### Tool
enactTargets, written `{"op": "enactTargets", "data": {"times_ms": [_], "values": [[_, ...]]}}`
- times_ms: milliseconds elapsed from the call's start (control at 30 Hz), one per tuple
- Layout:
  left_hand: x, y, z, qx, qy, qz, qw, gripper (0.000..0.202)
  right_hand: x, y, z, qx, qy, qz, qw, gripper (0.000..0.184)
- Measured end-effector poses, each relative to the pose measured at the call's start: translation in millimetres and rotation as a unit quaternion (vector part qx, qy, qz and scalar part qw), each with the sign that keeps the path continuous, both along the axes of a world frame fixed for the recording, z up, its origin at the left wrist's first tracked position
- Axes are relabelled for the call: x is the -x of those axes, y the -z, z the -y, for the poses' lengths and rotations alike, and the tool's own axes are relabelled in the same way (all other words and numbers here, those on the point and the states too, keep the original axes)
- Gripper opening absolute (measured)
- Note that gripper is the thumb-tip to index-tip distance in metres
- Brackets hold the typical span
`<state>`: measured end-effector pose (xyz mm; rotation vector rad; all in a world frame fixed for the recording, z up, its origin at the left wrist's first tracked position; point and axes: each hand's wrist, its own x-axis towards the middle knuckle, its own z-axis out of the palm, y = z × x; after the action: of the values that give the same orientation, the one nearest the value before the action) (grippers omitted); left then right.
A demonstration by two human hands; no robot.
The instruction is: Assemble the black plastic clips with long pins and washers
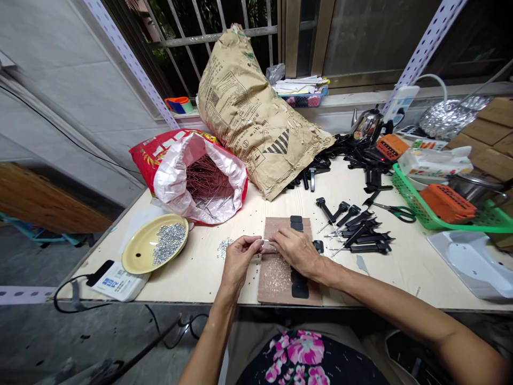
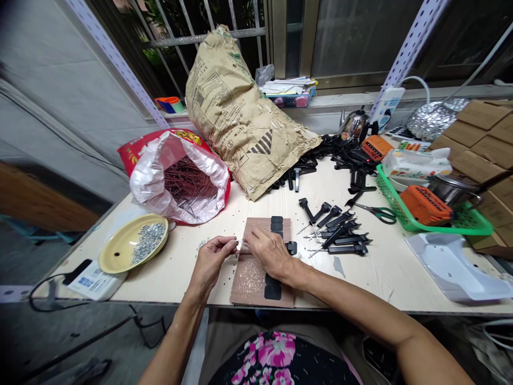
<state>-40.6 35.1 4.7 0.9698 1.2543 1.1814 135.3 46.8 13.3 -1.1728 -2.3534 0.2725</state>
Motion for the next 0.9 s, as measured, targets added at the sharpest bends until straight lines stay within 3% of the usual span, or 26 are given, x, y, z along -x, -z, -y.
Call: {"op": "enactTargets", "data": {"times_ms": [200,433,667,800,900], "values": [[1,-0.5,-2,-0.038,0.022,-0.096,0.994,0.021,-6,3.8,0,0.104,-0.016,-0.089,0.990,0.020],[-12,1.1,-3,0.042,0.069,0.007,0.997,0.028,-22,3.3,1,0.167,-0.033,-0.146,0.974,0.018],[-23,0.7,-6,0.036,0.054,-0.017,0.998,0.028,-30,5.4,6,0.089,0.022,-0.033,0.995,0.020],[-26,3.3,-7,0.029,0.056,-0.034,0.997,0.029,-33,5.4,9,0.125,0.027,-0.088,0.988,0.017],[-31,2.9,-7,0.039,0.065,-0.037,0.996,0.034,-44,5.1,3,0.112,0.037,-0.083,0.990,0.018]]}}
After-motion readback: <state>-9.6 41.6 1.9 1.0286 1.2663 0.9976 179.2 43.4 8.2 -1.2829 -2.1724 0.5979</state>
